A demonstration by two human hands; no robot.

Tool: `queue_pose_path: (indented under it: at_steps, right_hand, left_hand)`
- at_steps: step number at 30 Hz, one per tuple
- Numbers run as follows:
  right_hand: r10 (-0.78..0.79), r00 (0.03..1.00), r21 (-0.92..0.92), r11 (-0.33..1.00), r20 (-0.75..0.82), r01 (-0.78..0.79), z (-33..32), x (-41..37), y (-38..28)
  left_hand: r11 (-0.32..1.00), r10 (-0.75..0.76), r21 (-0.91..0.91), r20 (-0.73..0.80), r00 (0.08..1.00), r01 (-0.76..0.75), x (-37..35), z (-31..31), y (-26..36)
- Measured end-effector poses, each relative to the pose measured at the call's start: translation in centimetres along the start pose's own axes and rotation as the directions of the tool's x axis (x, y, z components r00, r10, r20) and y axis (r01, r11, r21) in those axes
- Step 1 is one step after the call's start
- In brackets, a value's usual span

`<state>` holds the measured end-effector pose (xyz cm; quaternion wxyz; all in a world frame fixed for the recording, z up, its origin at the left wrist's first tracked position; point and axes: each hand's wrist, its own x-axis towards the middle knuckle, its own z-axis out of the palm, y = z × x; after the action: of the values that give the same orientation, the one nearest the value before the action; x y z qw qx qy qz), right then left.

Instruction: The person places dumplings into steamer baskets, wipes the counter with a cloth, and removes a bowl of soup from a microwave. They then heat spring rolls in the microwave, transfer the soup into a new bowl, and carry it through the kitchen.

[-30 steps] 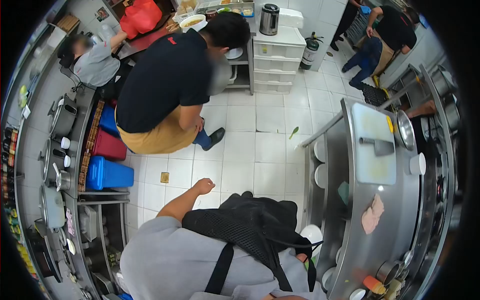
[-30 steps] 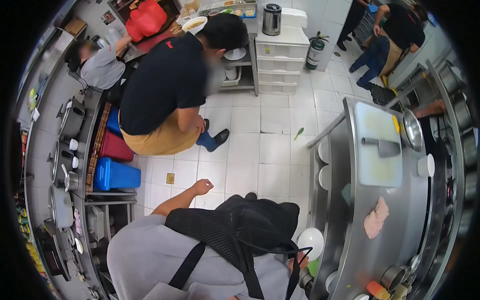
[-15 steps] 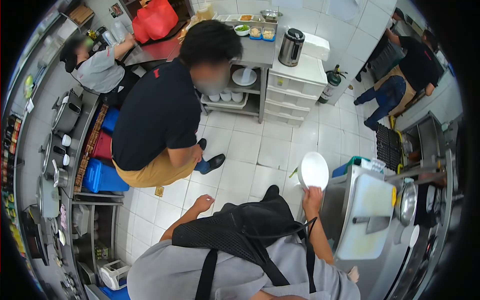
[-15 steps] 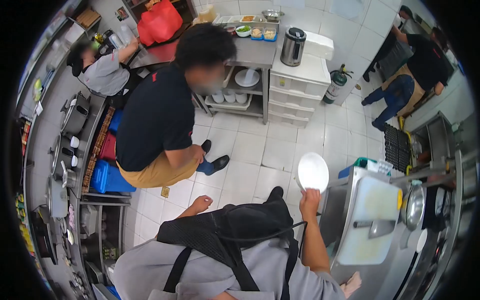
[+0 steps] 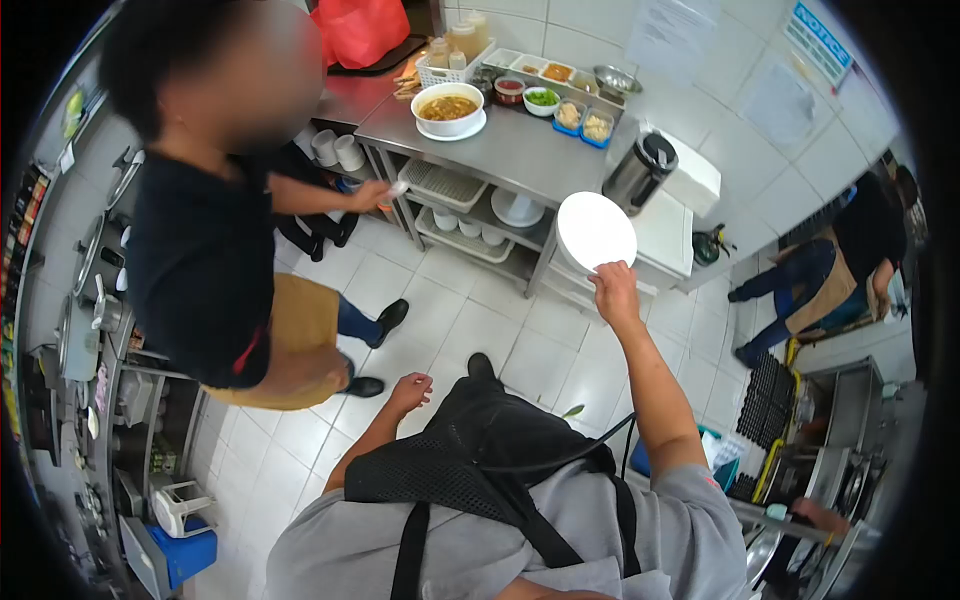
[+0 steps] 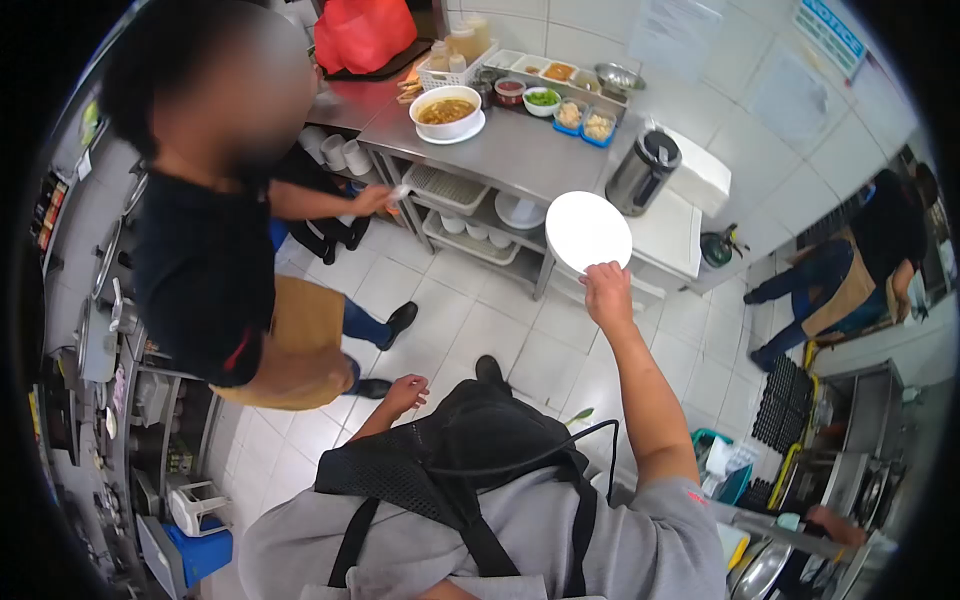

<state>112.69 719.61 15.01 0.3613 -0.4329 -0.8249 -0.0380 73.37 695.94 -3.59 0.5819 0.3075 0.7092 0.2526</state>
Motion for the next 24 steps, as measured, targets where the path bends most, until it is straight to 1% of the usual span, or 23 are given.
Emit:
queue_pose_path:
  at_steps: [1, 2, 3, 4, 5, 7, 8, 10, 11, 13, 14, 16, 17, 19, 20, 21, 22, 23, 24]
  right_hand:
    - [-0.015, 1.0, 0.0, 1.0, 0.007, 0.015, 1.1, 1.8, 0.8]
    - [-0.021, 0.999, 0.022, 1.0, 0.041, 0.02, 2.3, 3.3, 1.3]
    - [-0.027, 0.997, 0.047, 0.999, 0.069, 0.024, 3.4, 5.0, 1.6]
    - [-0.038, 0.996, 0.057, 0.998, 0.085, 0.033, 4.6, 6.4, 2.2]
    - [-0.045, 0.996, 0.065, 0.997, 0.082, 0.04, 5.7, 8.0, 3.0]
    - [-0.091, 0.987, 0.048, 0.995, 0.133, 0.085, 7.6, 10.4, 4.3]
    - [-0.091, 0.987, 0.059, 0.995, 0.136, 0.084, 8.5, 11.3, 4.9]
    - [-0.115, 0.975, 0.053, 0.993, 0.191, 0.107, 10.2, 13.9, 6.2]
    - [-0.12, 0.973, 0.063, 0.992, 0.196, 0.109, 11.1, 15.1, 6.8]
    - [-0.143, 0.961, 0.037, 0.99, 0.238, 0.138, 12.9, 16.8, 7.9]
    - [-0.148, 0.957, 0.052, 0.989, 0.249, 0.139, 13.6, 17.5, 8.7]
    - [-0.141, 0.935, 0.136, 0.986, 0.325, 0.101, 14.6, 19.7, 9.7]
    - [-0.146, 0.935, 0.15, 0.983, 0.324, 0.102, 14.5, 20.7, 9.9]
    - [-0.073, 0.987, 0.127, 0.99, 0.142, 0.055, 12.0, 23.7, 8.1]
    - [0.033, 0.991, 0.138, 0.989, 0.13, -0.051, 13.7, 23.3, 10.7]
    - [0.031, 0.991, 0.153, 0.987, 0.131, -0.052, 14.5, 23.4, 11.4]
    - [0.358, 0.906, 0.221, 0.887, 0.225, -0.406, 15.0, 23.5, 11.9]
    - [0.621, 0.709, 0.245, 0.669, 0.334, -0.702, 15.6, 24.0, 12.4]
    - [0.612, 0.641, 0.132, 0.668, 0.463, -0.733, 15.1, 24.9, 12.1]
  left_hand:
    - [0.998, 0.008, -0.055, 0.006, 1.0, -0.008, 1.4, 0.1, 1.4]
    - [0.997, 0.002, -0.072, 0.001, 1.0, -0.002, 2.6, 0.3, 2.5]
    - [0.996, 0.031, -0.082, 0.009, 0.999, -0.03, 3.6, 0.3, 4.6]
    - [0.994, 0.066, -0.086, 0.015, 0.998, -0.064, 4.8, -0.2, 7.2]
    - [0.994, 0.067, -0.088, 0.004, 0.998, -0.066, 5.7, -0.6, 9.8]
    - [0.99, 0.138, -0.037, 0.001, 0.99, -0.138, 6.8, -1.4, 14.2]
    - [0.991, 0.129, -0.036, -0.007, 0.992, -0.129, 7.2, -2.0, 16.3]
    - [0.97, 0.236, -0.053, -0.039, 0.971, -0.238, 8.8, -3.4, 20.5]
    - [0.972, 0.228, -0.056, -0.048, 0.973, -0.23, 9.7, -4.1, 22.2]
    - [0.932, 0.31, -0.156, -0.121, 0.943, -0.326, 11.4, -5.1, 25.2]
    - [0.936, 0.294, -0.16, -0.13, 0.947, -0.313, 12.1, -5.4, 26.7]
    - [0.915, 0.314, -0.2, -0.192, 0.93, -0.35, 13.6, -6.3, 30.6]
    - [0.918, 0.307, -0.196, -0.203, 0.93, -0.346, 14.7, -6.8, 32.4]
    - [0.891, 0.333, -0.227, -0.264, 0.905, -0.394, 17.0, -7.7, 35.6]
    - [0.887, 0.331, -0.226, -0.296, 0.896, -0.402, 18.1, -8.1, 37.4]
    - [0.891, 0.325, -0.219, -0.307, 0.895, -0.398, 18.8, -8.6, 39.2]
    - [0.894, 0.304, -0.224, -0.328, 0.894, -0.387, 19.6, -8.9, 40.9]
    - [0.895, 0.288, -0.232, -0.35, 0.891, -0.381, 20.6, -9.4, 42.7]
    - [0.888, 0.314, -0.221, -0.351, 0.882, -0.404, 21.9, -9.9, 43.6]
